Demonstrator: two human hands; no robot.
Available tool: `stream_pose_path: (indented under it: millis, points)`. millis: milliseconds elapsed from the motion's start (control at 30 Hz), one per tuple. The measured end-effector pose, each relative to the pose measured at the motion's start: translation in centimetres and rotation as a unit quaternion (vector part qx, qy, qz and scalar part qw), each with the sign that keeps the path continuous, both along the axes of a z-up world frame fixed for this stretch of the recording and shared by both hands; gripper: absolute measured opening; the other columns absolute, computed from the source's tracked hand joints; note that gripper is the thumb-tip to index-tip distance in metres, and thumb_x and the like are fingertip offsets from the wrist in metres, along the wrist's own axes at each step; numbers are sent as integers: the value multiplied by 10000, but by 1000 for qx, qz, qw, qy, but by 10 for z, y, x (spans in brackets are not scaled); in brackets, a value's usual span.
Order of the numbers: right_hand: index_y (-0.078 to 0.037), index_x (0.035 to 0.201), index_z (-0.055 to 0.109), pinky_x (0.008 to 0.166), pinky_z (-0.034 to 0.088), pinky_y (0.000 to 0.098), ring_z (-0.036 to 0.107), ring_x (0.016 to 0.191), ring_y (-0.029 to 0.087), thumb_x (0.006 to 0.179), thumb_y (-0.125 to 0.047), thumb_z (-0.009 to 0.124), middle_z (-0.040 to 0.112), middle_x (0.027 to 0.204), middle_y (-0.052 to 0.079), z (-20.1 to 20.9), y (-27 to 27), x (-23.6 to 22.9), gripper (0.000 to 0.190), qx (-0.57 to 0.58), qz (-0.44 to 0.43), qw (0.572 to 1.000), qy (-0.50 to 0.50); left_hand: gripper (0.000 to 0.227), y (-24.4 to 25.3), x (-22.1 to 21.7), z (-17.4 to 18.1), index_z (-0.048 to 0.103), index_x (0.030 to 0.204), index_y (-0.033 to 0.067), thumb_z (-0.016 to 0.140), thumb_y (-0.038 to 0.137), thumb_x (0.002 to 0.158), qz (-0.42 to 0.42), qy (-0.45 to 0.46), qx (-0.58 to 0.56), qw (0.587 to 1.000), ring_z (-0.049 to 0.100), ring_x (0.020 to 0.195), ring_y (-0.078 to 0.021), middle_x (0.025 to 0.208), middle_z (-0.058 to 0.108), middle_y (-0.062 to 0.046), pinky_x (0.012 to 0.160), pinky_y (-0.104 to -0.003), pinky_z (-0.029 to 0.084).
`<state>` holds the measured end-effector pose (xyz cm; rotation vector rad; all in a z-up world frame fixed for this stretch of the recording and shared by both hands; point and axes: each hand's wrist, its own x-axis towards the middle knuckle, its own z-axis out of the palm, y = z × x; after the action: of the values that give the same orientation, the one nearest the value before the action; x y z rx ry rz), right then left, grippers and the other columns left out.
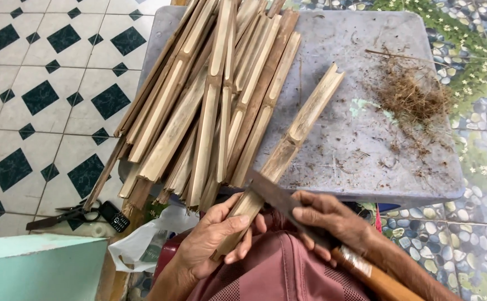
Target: Shaving the inner surface of split bamboo strips using a large knife to prepare them for weaving or construction.
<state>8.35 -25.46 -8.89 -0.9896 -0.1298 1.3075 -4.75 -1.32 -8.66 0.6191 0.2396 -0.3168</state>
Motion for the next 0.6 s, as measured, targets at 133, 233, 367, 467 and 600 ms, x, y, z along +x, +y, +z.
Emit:
stream_pose_path:
  millis: [133, 233, 367, 467, 600]
  points:
    - [63, 1246, 583, 271, 506, 263, 638, 373, 175, 1023, -94, 604, 704, 641, 145, -15, -4, 18, 274, 0, -45, 998, -53, 446, 1, 0, -2, 434, 1388, -58, 594, 78, 994, -13, 18, 23, 999, 564, 454, -132, 967, 668, -196, 311, -183, 332]
    - [0, 1121, 519, 229, 423, 291, 537, 303, 200, 1014, -69, 603, 595, 541, 175, 1, 7, 9, 152, 12, -48, 998, 50, 451, 6, 1, -1, 420, 1399, -51, 589, 79, 1002, -19, 16, 16, 1000, 582, 473, -147, 952, 663, -219, 309, -181, 326]
    - [42, 1181, 586, 276, 470, 244, 586, 353, 166, 1029, -94, 599, 646, 592, 130, -14, 3, 25, 204, -2, -44, 999, 13, 443, 10, 0, -3, 410, 1390, -68, 585, 90, 1015, -27, 2, 31, 999, 568, 450, -133, 926, 671, -198, 301, -182, 317]
    - [22, 1194, 545, 268, 464, 249, 582, 357, 177, 1055, -89, 558, 632, 607, 144, -12, 7, 24, 179, 19, -44, 998, 32, 440, 15, 1, -1, 400, 1387, -87, 581, 73, 1020, -26, -6, 24, 999, 573, 446, -136, 919, 679, -203, 293, -182, 314]
    - [23, 1214, 569, 278, 475, 264, 571, 358, 166, 1069, -115, 514, 614, 588, 112, -6, 6, 30, 208, -39, -65, 997, 1, 510, 16, -4, -1, 359, 1431, -90, 598, 87, 1018, -36, -8, 14, 999, 563, 443, -125, 927, 685, -184, 298, -179, 326]
